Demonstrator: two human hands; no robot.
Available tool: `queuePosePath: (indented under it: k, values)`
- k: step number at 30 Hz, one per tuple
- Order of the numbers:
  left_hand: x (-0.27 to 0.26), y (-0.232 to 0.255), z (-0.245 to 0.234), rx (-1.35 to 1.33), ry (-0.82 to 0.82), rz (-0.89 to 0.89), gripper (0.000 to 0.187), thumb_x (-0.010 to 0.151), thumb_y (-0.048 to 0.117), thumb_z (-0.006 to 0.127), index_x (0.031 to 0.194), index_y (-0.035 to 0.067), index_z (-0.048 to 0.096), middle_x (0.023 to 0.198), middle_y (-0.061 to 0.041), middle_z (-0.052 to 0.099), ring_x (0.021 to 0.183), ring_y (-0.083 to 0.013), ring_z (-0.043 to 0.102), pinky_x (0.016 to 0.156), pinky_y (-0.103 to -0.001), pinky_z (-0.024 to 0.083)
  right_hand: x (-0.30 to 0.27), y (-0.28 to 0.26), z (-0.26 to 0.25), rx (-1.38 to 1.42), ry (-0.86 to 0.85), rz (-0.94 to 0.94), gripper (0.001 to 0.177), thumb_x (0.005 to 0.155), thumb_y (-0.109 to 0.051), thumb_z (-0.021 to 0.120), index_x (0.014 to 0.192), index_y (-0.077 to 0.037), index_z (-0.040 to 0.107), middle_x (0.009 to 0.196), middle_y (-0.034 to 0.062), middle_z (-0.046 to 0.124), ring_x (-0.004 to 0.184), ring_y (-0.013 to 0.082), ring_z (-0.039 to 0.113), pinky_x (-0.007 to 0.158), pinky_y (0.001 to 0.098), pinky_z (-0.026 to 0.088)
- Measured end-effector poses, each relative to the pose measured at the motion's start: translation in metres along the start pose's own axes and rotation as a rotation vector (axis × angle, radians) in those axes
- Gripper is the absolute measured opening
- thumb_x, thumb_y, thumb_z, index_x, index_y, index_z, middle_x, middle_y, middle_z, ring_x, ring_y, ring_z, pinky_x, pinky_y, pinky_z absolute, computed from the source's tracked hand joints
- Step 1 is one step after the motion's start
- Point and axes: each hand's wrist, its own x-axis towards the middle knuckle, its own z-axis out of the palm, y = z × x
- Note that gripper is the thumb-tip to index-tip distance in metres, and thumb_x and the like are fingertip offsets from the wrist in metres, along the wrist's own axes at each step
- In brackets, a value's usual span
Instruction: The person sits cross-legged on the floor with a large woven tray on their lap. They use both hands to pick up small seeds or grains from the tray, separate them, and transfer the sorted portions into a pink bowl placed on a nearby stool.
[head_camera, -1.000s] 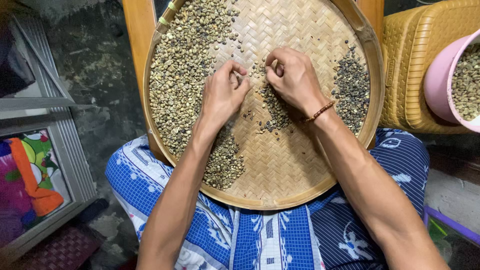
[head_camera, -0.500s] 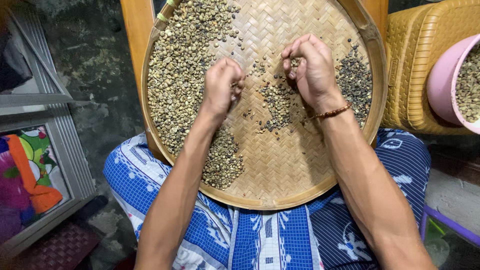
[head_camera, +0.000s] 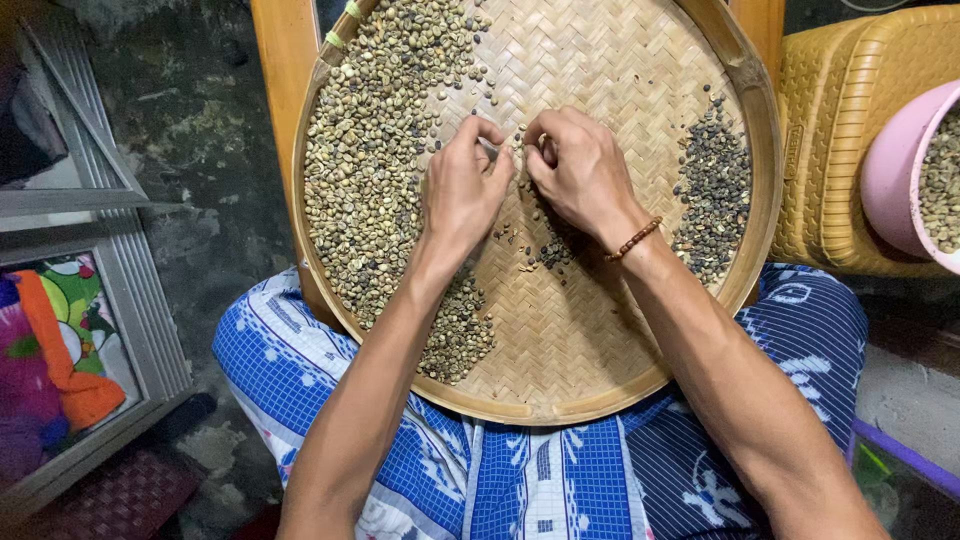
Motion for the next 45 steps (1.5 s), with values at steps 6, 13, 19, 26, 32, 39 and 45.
queuePosePath:
  k: [6,13,19,26,32,39,45]
  values:
    - [-0.001,-0.006,0.008,0.154,0.099,0.229,0.011,0.092,0.015,0.072,0.098,0.007,0.069,0.079,-0.007,0.072,0.06,-0.0141,0.064,0.047,-0.031,0.046,0.005,-0.003,-0.011,0.055,-0.092,0.049,0.009,0.09,-0.01,0.071,0.093,-0.002,0.069,0.082,0.0067,0.063,0.066,0.0165,0.058,0.058,0.033,0.053]
    - [0.005,-0.013,0.005,-0.185,-0.042,-0.037,0.009,0.095,0.012,0.067,0.1,0.005,0.067,0.075,-0.006,0.067,0.061,-0.0143,0.058,0.055,-0.032,0.047,0.007,-0.01,-0.01,0.02,-0.028,-0.04,0.01,0.087,-0.011,0.075,0.09,-0.003,0.07,0.078,0.0067,0.064,0.066,0.016,0.057,0.057,0.0333,0.051]
    - [0.013,-0.025,-0.003,-0.683,-0.012,-0.11,0.007,0.095,0.008,0.064,0.094,0.002,0.062,0.086,-0.005,0.068,0.066,-0.0102,0.056,0.057,-0.024,0.048,0.007,0.002,-0.013,0.492,-0.013,0.125,0.006,0.088,-0.003,0.067,0.085,-0.005,0.062,0.079,0.0034,0.064,0.064,0.0095,0.058,0.056,0.0247,0.051]
    - [0.003,0.01,0.007,0.018,-0.051,0.039,0.015,0.09,0.006,0.063,0.103,-0.001,0.065,0.082,-0.011,0.068,0.063,-0.0179,0.063,0.056,-0.032,0.053,0.009,0.009,-0.035,0.721,0.013,0.352,0.009,0.089,-0.002,0.065,0.094,-0.007,0.059,0.081,0.0008,0.063,0.066,0.0064,0.057,0.059,0.0209,0.049]
    - [0.0,0.015,0.007,0.154,-0.01,0.164,0.013,0.096,0.009,0.064,0.103,-0.002,0.066,0.086,-0.014,0.07,0.067,-0.0207,0.065,0.056,-0.035,0.053,0.014,-0.011,-0.029,0.266,-0.085,0.274,0.006,0.089,-0.01,0.07,0.095,-0.008,0.069,0.075,-0.0001,0.063,0.064,0.0079,0.056,0.055,0.0252,0.047]
    - [0.015,0.001,-0.003,-0.338,0.069,-0.006,0.005,0.088,0.008,0.066,0.085,0.004,0.067,0.078,-0.006,0.067,0.065,-0.0103,0.06,0.056,-0.023,0.05,0.021,-0.008,-0.021,0.118,-0.166,0.2,0.006,0.086,-0.009,0.071,0.089,-0.006,0.068,0.073,0.0015,0.061,0.062,0.0107,0.054,0.051,0.0263,0.047]
    - [0.02,-0.007,-0.013,-0.79,-0.074,-0.211,0.012,0.093,0.007,0.054,0.083,0.002,0.059,0.069,-0.006,0.064,0.044,-0.0081,0.047,0.034,-0.025,0.04,0.017,-0.001,-0.035,0.982,-0.01,0.553,0.008,0.09,-0.006,0.06,0.085,-0.008,0.054,0.075,0.0027,0.061,0.059,0.0104,0.059,0.052,0.026,0.055]
